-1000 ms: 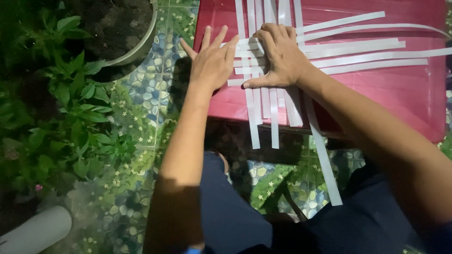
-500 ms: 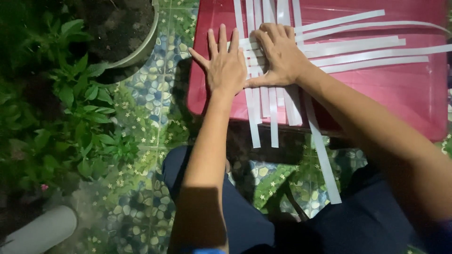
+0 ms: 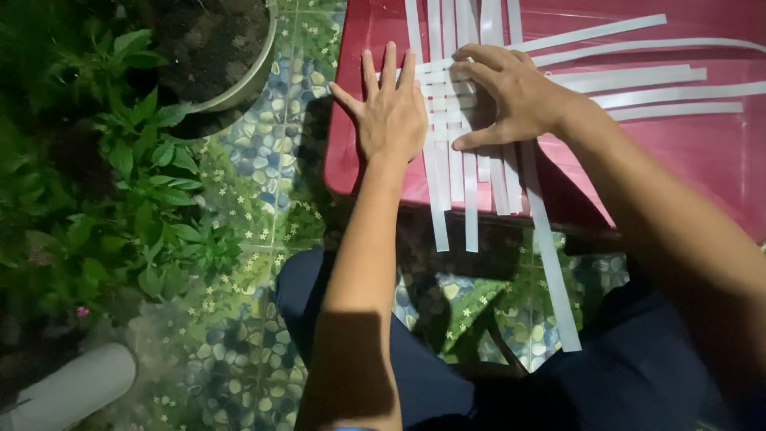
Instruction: Weaving white plastic strips together on a red plastic stool to create a woven mat.
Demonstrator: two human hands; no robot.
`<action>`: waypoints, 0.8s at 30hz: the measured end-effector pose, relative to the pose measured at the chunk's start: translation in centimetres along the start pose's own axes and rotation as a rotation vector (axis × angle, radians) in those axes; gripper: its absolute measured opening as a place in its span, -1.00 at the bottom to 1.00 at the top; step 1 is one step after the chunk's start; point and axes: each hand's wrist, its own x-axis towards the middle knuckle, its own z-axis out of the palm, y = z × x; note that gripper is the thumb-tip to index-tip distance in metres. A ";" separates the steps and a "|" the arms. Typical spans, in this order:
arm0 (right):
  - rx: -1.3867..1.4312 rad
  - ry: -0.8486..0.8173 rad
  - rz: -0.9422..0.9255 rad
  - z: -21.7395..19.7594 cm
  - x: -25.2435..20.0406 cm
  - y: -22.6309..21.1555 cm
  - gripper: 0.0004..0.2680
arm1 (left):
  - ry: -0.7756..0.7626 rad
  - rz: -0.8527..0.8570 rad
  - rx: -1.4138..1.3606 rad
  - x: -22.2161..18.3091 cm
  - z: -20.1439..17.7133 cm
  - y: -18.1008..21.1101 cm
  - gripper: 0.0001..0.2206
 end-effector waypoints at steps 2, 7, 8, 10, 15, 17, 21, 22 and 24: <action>0.007 -0.015 -0.007 -0.3 0.1 0.3 -0.32 | 0.017 0.011 0.015 0.0 0.2 0.0 -0.58; 0.066 -0.153 0.013 -0.7 0.7 1.1 -0.34 | 0.022 0.002 -0.019 0.0 0.1 -0.1 -0.59; 0.065 -0.154 0.012 -0.5 0.9 1.5 -0.34 | 0.023 0.002 -0.020 0.1 0.0 0.0 -0.59; -0.072 -0.141 -0.041 0.1 1.2 2.0 -0.30 | 0.017 0.000 -0.027 0.1 0.0 -0.1 -0.59; -0.326 -0.083 -0.128 1.2 2.0 2.1 -0.18 | 0.033 0.006 -0.025 0.1 0.4 -0.1 -0.59; -0.342 -0.125 -0.086 1.1 2.2 1.9 -0.17 | 0.033 0.003 -0.029 0.1 0.4 -0.1 -0.58; -0.396 -0.093 -0.074 -0.4 2.1 0.7 -0.44 | 0.019 0.002 -0.019 0.0 0.2 0.0 -0.58; -0.465 -0.077 -0.037 -1.0 2.1 0.2 -0.65 | 0.015 -0.001 -0.011 0.0 0.2 -0.1 -0.58; -0.442 -0.089 -0.051 -0.9 2.6 0.6 -0.49 | 0.014 -0.004 -0.011 0.1 0.1 -0.2 -0.58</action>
